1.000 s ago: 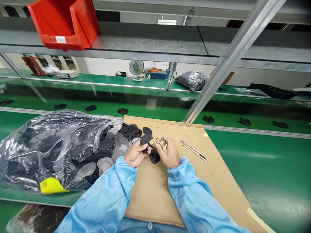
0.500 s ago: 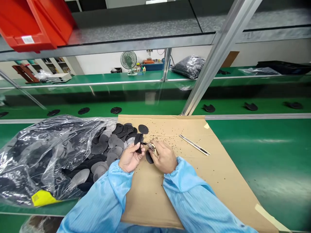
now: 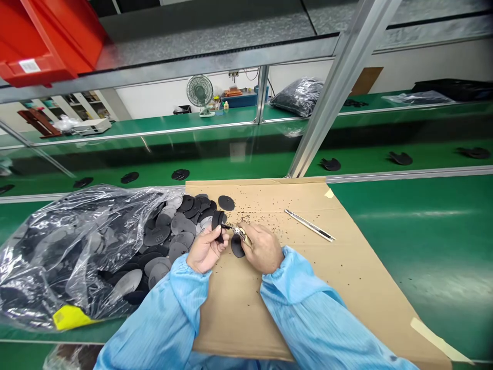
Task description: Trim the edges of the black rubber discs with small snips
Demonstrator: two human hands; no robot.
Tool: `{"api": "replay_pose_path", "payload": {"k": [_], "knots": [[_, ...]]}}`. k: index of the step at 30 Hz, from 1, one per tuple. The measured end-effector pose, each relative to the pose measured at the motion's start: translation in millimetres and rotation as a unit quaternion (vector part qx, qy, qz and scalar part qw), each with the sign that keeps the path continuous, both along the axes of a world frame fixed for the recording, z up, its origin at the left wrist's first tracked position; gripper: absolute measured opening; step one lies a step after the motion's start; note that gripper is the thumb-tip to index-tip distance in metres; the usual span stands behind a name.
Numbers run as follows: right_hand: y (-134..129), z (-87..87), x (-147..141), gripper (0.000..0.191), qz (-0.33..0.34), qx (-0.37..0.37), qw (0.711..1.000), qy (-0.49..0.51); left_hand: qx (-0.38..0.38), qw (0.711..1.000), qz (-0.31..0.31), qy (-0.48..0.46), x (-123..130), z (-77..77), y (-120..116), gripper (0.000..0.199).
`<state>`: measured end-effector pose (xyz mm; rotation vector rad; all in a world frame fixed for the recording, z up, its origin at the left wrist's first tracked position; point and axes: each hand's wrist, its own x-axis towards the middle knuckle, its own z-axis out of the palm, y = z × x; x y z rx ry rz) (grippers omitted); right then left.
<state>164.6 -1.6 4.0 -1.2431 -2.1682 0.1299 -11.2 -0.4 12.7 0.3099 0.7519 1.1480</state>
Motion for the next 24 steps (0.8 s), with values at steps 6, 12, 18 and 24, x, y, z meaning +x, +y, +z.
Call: {"api": "replay_pose_path", "payload": {"k": [6, 12, 18, 24], "knots": [[-0.4, -2.1, -2.2, 0.03, -0.002, 0.016, 1.0, 0.017, 0.026, 1.0, 0.0, 0.005, 0.0, -2.2, -0.8, 0.007], [-1.5, -2.6, -4.1, 0.032, -0.031, 0.04, 0.999, 0.017, 0.029, 1.0, 0.001, 0.002, 0.2, -2.0, -1.4, 0.007], [-1.8, -2.1, -3.5, 0.035, -0.025, 0.04, 0.999, 0.012, 0.017, 1.0, 0.001, -0.001, 0.3, -2.6, -0.8, 0.007], [-2.5, -0.1, -2.7, 0.033, -0.045, 0.04, 0.998, -0.013, 0.022, 1.0, 0.002, 0.0, 0.1, -3.3, -0.5, 0.006]]}}
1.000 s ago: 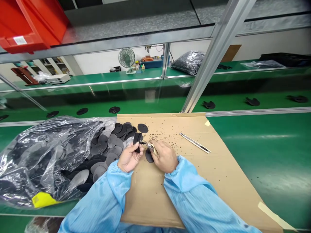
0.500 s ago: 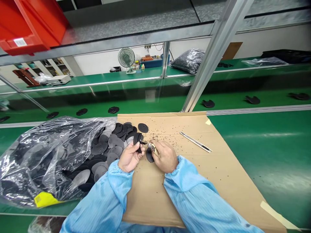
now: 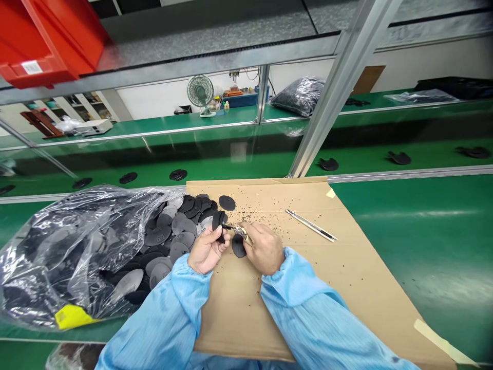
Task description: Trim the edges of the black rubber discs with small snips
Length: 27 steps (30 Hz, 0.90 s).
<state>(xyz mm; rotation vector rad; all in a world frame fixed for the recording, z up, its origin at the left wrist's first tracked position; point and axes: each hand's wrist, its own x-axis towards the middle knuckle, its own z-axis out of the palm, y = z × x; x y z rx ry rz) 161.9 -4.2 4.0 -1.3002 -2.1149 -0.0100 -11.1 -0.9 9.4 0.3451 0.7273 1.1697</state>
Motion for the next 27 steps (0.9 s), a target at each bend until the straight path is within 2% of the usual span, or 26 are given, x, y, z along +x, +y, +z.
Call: {"api": "replay_pose_path", "payload": {"k": [8, 14, 21, 24, 27], "knots": [[-1.4, -1.2, -2.1, 0.033, -0.028, -0.032, 0.999, -0.006, -0.015, 1.0, 0.011, 0.014, 2.0, 1.5, 0.1, 0.007], [-0.3, -5.2, -5.6, 0.033, -0.002, -0.093, 0.994, 0.065, 0.013, 0.998, 0.061, 0.014, 4.1, 1.4, 1.0, 0.016], [-0.7, 0.9, -7.6, 0.013, 0.077, -0.157, 0.963, 0.203, 0.012, 0.997, 0.073, 0.004, 2.1, -0.2, 1.7, 0.02], [0.1, -2.0, -6.1, 0.014, 0.073, -0.174, 0.949, 0.254, 0.011, 0.997, 0.073, 0.004, 1.8, -1.0, 2.0, 0.02], [1.1, -5.0, -4.5, 0.018, 0.039, -0.162, 0.953, 0.254, 0.013, 0.997, 0.077, -0.004, 1.2, -2.8, 2.7, 0.022]]}}
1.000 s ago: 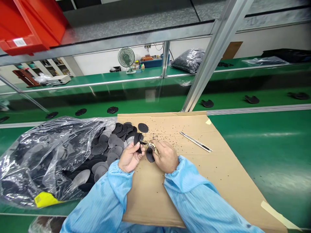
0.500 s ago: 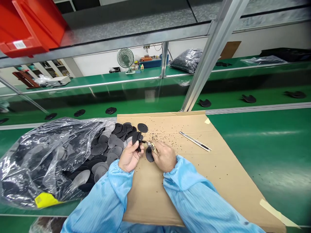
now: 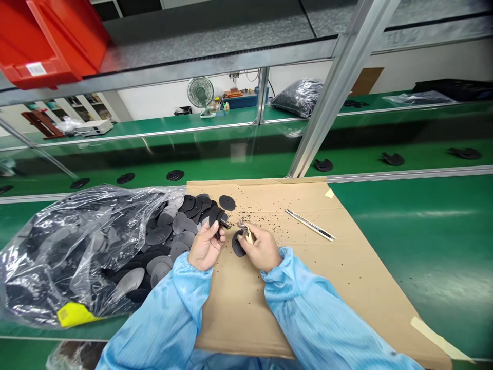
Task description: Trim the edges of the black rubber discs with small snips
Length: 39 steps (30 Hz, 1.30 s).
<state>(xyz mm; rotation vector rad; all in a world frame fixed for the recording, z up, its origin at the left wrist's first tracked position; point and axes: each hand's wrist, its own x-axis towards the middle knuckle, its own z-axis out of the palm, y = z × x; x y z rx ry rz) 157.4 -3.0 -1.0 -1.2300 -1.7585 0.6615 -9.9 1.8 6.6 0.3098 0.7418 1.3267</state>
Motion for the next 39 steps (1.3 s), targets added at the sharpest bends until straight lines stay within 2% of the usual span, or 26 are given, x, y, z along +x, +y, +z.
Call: {"api": "replay_pose_path", "payload": {"k": [4, 9, 14, 17, 21, 25, 32, 39], "knots": [[-0.2, 0.5, -0.1, 0.022, -0.019, 0.02, 0.999, -0.029, 0.013, 1.0, -0.003, -0.008, -2.5, -1.5, 1.2, 0.022], [-2.4, 2.4, -2.2, 0.022, -0.002, 0.044, 0.997, -0.064, 0.042, 0.999, -0.02, 0.02, -3.7, 2.8, 1.3, 0.023], [-3.5, 0.6, -2.3, 0.026, 0.004, 0.046, 0.994, -0.095, 0.018, 0.998, -0.032, 0.043, -4.3, 4.9, 1.9, 0.034], [-4.6, -1.3, -2.6, 0.029, 0.006, 0.065, 0.988, -0.137, -0.001, 0.999, -0.039, 0.028, -5.4, 2.9, 2.5, 0.03], [-6.0, -3.0, -4.2, 0.035, 0.029, 0.099, 0.973, -0.206, 0.009, 0.997, -0.082, 0.001, -5.5, 0.6, 1.8, 0.027], [-7.1, -0.3, -5.2, 0.041, 0.059, 0.085, 0.96, -0.262, 0.008, 0.995, -0.1, 0.011, -4.7, 0.3, 0.0, 0.028], [-10.3, 11.1, -5.3, 0.042, 0.094, 0.052, 0.95, -0.292, 0.016, 0.993, -0.112, 0.042, -4.5, -0.4, -0.9, 0.029], [-12.2, 15.9, -6.0, 0.044, 0.085, 0.038, 0.943, -0.321, 0.019, 0.993, -0.11, 0.05, -4.9, -0.8, -0.6, 0.028]]}}
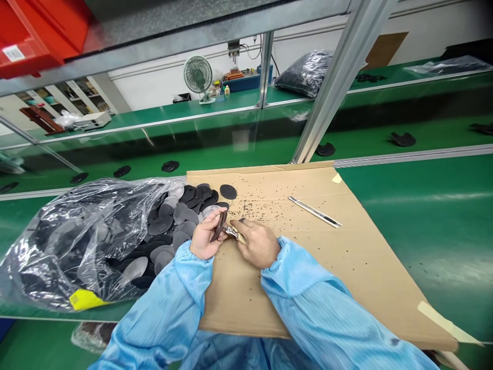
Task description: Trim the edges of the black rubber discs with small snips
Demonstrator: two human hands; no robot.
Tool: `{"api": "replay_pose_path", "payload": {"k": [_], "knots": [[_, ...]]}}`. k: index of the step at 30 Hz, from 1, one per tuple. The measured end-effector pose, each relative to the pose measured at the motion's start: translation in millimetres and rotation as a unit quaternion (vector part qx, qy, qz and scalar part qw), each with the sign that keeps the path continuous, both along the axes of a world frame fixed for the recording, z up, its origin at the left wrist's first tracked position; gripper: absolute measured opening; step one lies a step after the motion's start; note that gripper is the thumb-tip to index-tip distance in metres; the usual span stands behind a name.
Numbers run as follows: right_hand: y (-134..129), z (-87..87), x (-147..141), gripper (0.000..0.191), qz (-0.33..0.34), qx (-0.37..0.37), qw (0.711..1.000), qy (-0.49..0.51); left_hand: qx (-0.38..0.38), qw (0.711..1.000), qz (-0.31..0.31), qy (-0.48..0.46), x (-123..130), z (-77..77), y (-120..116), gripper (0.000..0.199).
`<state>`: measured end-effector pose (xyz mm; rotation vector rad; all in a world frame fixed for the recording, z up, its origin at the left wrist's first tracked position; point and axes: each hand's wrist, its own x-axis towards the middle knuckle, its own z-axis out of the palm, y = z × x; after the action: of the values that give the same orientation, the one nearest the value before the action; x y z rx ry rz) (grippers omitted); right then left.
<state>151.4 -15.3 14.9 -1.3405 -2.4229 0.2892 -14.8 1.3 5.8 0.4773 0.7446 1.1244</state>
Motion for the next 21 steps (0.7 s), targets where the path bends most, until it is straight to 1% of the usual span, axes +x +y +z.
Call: {"api": "replay_pose_path", "payload": {"k": [8, 13, 16, 19, 21], "knots": [[-1.7, 8.7, -3.2, 0.044, -0.021, -0.01, 0.999, -0.043, 0.013, 1.0, 0.016, -0.009, 2.3, -1.5, -1.4, 0.03], [-2.1, 11.8, -5.0, 0.034, -0.029, -0.021, 0.997, -0.069, 0.013, 0.999, 0.037, -0.005, 3.3, -2.3, -2.4, 0.03], [-2.3, 10.1, -5.9, 0.032, -0.035, -0.036, 0.996, -0.075, 0.014, 0.999, 0.042, -0.001, 3.7, -3.8, -1.7, 0.029], [0.0, 2.2, -4.5, 0.036, -0.031, -0.039, 0.998, -0.032, 0.016, 0.999, 0.046, -0.005, 4.7, -2.4, -0.5, 0.03], [4.0, -5.0, -1.1, 0.036, -0.053, -0.033, 0.998, 0.031, 0.019, 0.997, 0.071, -0.009, 4.7, 0.0, 0.8, 0.03]]}}
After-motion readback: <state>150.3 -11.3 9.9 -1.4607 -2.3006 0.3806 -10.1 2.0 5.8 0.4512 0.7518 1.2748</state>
